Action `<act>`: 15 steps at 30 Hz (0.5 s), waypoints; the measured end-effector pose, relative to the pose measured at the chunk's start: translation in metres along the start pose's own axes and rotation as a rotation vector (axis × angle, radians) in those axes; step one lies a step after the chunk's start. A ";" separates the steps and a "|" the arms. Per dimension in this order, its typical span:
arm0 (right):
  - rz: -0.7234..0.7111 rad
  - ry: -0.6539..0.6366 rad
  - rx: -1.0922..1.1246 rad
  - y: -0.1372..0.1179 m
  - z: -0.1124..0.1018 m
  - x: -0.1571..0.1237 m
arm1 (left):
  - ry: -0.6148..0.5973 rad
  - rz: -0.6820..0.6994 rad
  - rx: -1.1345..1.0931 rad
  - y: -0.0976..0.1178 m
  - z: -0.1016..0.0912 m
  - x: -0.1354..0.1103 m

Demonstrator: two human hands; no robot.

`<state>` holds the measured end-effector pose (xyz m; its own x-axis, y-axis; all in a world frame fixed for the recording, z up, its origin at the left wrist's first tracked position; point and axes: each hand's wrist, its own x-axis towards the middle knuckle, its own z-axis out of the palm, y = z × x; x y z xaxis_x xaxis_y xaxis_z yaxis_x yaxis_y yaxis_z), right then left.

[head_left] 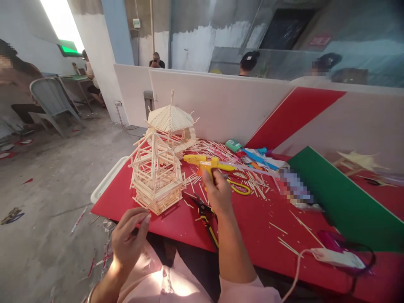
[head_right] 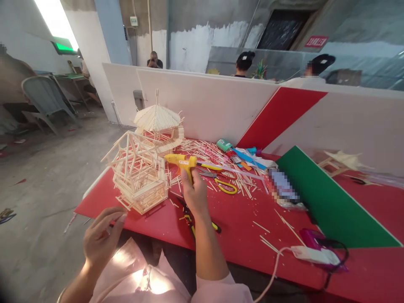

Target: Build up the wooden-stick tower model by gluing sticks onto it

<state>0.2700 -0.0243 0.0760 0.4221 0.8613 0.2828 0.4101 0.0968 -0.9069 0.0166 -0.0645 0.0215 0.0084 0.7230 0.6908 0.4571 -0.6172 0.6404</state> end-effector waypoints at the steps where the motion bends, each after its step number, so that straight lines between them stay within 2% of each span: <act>1: 0.002 -0.020 0.030 0.000 0.001 0.000 | 0.016 -0.016 0.014 -0.003 -0.002 -0.002; 5: 0.049 -0.088 0.183 0.003 0.000 -0.002 | 0.025 -0.063 0.047 -0.010 -0.001 -0.007; 9: 0.079 -0.162 0.340 0.009 0.000 -0.003 | 0.026 -0.051 0.033 -0.005 0.003 -0.003; 15: 0.101 -0.157 0.385 0.015 -0.001 -0.008 | 0.013 -0.061 0.039 -0.003 0.004 -0.003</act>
<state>0.2734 -0.0300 0.0605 0.3043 0.9386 0.1623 0.0286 0.1614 -0.9865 0.0193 -0.0639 0.0162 -0.0317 0.7547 0.6553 0.4906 -0.5594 0.6681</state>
